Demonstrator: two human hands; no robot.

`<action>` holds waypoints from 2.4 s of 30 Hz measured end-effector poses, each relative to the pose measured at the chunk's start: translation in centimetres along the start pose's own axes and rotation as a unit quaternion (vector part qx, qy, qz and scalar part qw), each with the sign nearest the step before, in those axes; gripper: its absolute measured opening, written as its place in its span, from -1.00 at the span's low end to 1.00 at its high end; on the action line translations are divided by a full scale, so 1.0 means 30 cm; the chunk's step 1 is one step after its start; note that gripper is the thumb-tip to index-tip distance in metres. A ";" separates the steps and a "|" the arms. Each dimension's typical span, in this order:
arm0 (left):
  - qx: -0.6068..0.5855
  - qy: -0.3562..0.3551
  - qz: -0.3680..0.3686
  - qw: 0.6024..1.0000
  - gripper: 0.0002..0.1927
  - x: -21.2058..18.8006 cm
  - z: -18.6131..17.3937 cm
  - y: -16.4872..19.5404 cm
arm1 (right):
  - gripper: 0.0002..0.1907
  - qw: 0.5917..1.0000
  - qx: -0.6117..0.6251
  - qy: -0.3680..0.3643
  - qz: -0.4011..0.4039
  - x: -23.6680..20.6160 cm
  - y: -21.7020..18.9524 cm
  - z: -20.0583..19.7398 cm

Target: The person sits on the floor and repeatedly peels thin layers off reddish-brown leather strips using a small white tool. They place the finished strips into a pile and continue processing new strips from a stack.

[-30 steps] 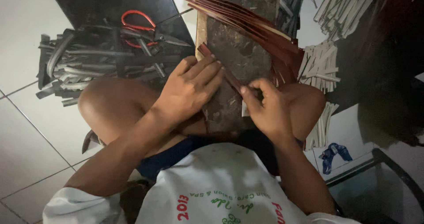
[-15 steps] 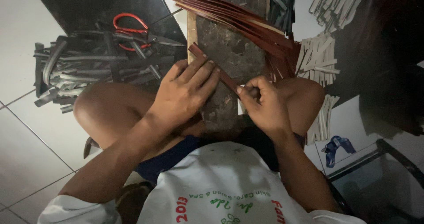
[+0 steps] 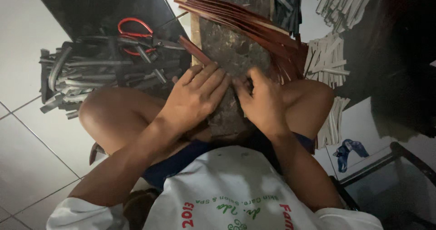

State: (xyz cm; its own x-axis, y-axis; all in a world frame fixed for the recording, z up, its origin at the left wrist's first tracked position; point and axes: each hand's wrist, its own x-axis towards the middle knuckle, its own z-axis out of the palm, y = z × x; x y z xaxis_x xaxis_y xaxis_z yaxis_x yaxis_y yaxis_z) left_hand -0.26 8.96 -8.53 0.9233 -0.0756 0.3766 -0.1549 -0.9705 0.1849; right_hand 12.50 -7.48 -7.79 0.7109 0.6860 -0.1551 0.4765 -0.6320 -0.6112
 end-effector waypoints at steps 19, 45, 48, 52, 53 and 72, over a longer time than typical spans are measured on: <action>0.017 -0.017 -0.006 1.000 -0.60 0.014 -0.029 0.013 | -0.82 0.979 0.155 -0.076 0.108 -0.100 0.098 -0.107; 0.013 -0.015 0.011 1.000 -0.57 0.016 0.022 0.085 | -0.83 0.986 0.126 -0.066 0.082 -0.106 0.099 -0.104; -0.010 -0.022 0.000 1.000 -0.60 0.015 0.018 0.090 | -0.82 0.991 0.117 -0.035 0.051 -0.114 0.102 -0.103; 0.006 -0.008 0.008 1.000 -0.63 0.021 0.015 0.102 | -0.79 0.994 0.084 -0.012 0.070 -0.153 0.110 -0.114; 0.015 -0.021 0.018 1.000 -0.60 0.022 0.015 0.106 | -0.80 0.994 0.078 -0.010 0.074 -0.163 0.116 -0.120; 0.035 -0.054 0.009 0.998 -0.56 0.032 0.023 0.212 | -0.82 0.984 0.151 -0.011 0.095 -0.238 0.205 -0.137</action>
State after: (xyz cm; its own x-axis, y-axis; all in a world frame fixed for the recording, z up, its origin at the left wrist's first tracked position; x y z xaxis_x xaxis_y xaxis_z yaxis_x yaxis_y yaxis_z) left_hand -0.13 2.55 -7.61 0.9536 -0.1141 0.2785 -0.1505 -0.9822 0.1127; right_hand 12.46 -17.74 -7.25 0.7591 0.5753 -0.3045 0.1576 -0.6164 -0.7715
